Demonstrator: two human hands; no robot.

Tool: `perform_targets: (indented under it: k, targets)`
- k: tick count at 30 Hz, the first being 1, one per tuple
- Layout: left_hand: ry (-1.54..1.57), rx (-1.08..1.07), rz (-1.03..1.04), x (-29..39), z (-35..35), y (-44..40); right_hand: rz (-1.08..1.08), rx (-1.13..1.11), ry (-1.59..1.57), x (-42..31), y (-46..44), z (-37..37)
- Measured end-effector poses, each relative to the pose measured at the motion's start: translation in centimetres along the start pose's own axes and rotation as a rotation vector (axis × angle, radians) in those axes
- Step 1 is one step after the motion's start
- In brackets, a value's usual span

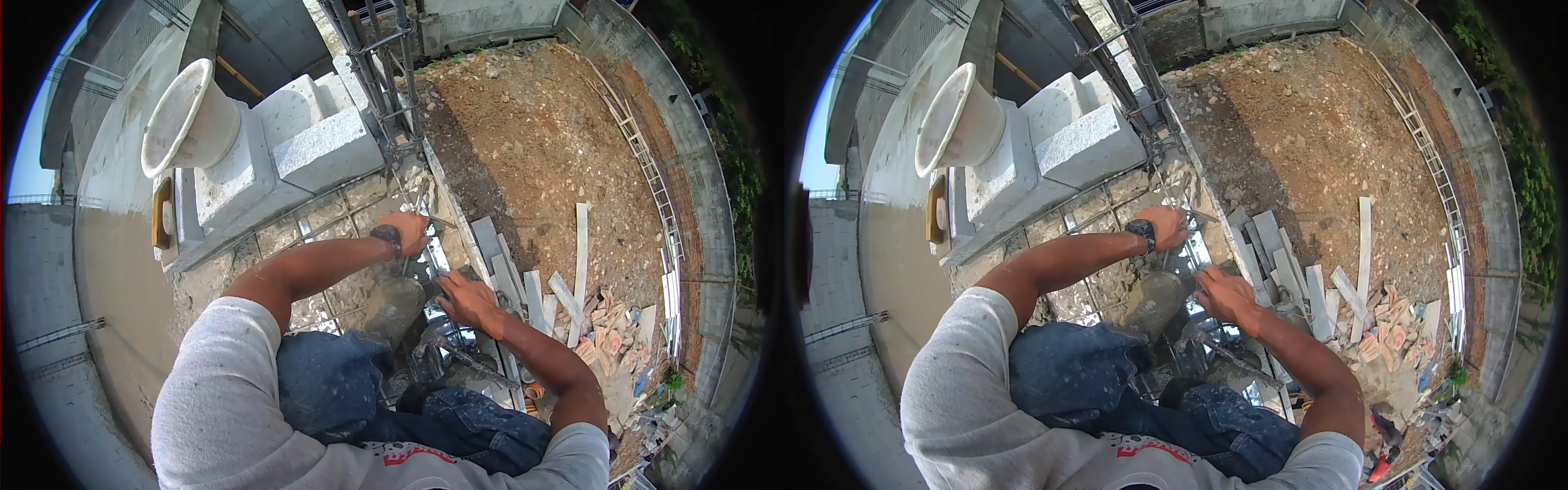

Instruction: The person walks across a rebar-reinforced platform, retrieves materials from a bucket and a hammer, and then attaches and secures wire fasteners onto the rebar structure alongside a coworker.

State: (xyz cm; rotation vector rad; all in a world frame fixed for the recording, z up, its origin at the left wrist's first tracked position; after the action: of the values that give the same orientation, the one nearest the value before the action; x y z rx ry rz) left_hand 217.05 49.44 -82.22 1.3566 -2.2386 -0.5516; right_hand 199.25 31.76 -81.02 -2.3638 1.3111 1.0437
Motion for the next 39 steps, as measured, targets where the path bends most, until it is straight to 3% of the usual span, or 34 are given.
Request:
perform_targets:
  k: [18,30,39]
  targets:
    - [0.005,-0.065,-0.081,1.2,-1.0,0.4,0.014,-0.039,-0.004,-0.1,0.0,-0.3]
    - [-0.072,0.015,-0.074,1.8,0.0,0.5,0.033,-0.068,-0.003,-0.6,0.0,-0.8]
    - [-0.085,0.056,0.078,2.5,1.5,-0.6,0.026,-0.061,0.005,-0.1,0.0,-0.3]
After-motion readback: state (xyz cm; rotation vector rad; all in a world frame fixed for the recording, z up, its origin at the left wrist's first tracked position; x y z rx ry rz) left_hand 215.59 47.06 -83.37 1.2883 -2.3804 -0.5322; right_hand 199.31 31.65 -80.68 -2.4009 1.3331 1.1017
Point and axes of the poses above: each hand's wrist, its own y-axis away from the middle knuckle, its own z-axis out of the palm, x = y × z, the point moved 1 cm from there along -y, towards the middle knuckle, and after that the axes turned 11 degrees about -z, right-handed, at the moved point
